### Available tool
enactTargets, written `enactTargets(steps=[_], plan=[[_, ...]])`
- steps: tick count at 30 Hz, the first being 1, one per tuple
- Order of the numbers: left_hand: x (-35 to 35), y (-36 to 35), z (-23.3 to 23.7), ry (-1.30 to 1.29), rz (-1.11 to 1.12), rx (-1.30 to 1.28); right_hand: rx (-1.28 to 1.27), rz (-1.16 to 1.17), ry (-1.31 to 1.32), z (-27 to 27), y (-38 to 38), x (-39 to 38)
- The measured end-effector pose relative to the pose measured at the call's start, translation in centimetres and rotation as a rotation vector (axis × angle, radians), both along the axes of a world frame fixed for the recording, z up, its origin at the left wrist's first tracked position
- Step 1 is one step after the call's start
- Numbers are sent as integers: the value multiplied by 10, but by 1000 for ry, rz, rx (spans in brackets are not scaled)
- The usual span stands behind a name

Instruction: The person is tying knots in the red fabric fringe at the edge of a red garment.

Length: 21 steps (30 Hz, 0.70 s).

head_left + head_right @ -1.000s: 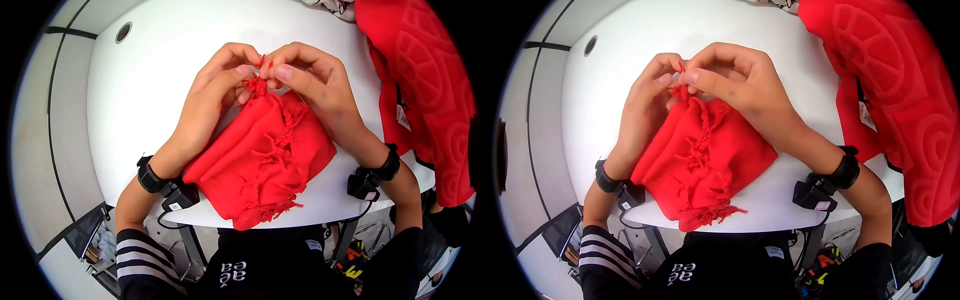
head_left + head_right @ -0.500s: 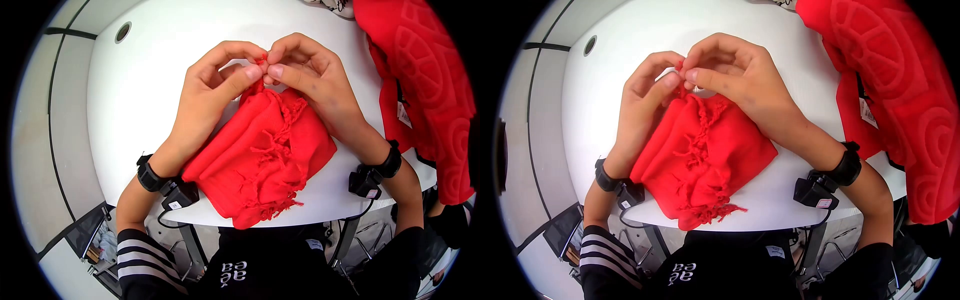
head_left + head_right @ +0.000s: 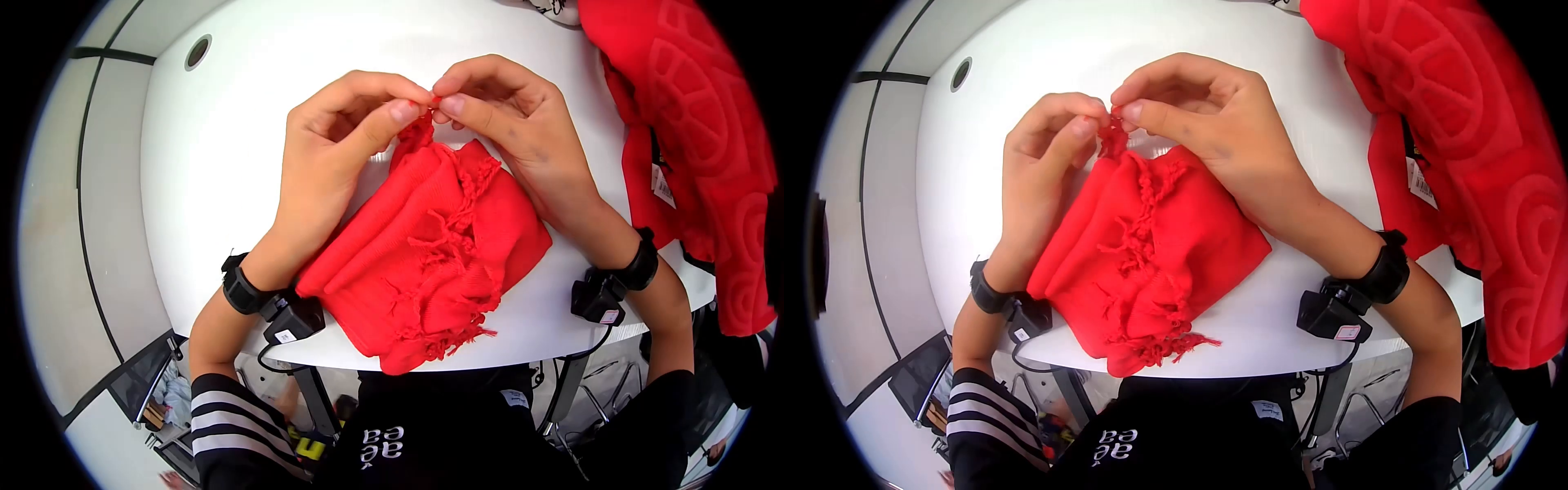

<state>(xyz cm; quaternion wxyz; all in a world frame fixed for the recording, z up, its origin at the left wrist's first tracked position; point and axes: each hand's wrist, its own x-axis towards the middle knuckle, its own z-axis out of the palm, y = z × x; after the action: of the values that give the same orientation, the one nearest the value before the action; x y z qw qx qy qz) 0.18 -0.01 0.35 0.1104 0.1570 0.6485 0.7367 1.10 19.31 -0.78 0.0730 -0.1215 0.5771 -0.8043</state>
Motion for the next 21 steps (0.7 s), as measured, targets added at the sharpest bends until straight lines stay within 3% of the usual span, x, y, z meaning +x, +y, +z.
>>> enactTargets(steps=[10, 13, 15, 18, 21], plan=[[2, 7, 2, 37, -10, -103, 193, -103, -7, 13, -1, 7], [2, 8, -1, 41, -10, -120, 252, -111, 116, 10, 1, 7], [3, 7, 0, 15, 3, -144, 451, -144, 238, 10, 2, 8], [1, 1, -5, 25, 5, -158, 488, -233, 383, 4, -4, 4], [1, 2, -3, 33, 42, -171, 436, -218, 361, 2, -7, 4]])
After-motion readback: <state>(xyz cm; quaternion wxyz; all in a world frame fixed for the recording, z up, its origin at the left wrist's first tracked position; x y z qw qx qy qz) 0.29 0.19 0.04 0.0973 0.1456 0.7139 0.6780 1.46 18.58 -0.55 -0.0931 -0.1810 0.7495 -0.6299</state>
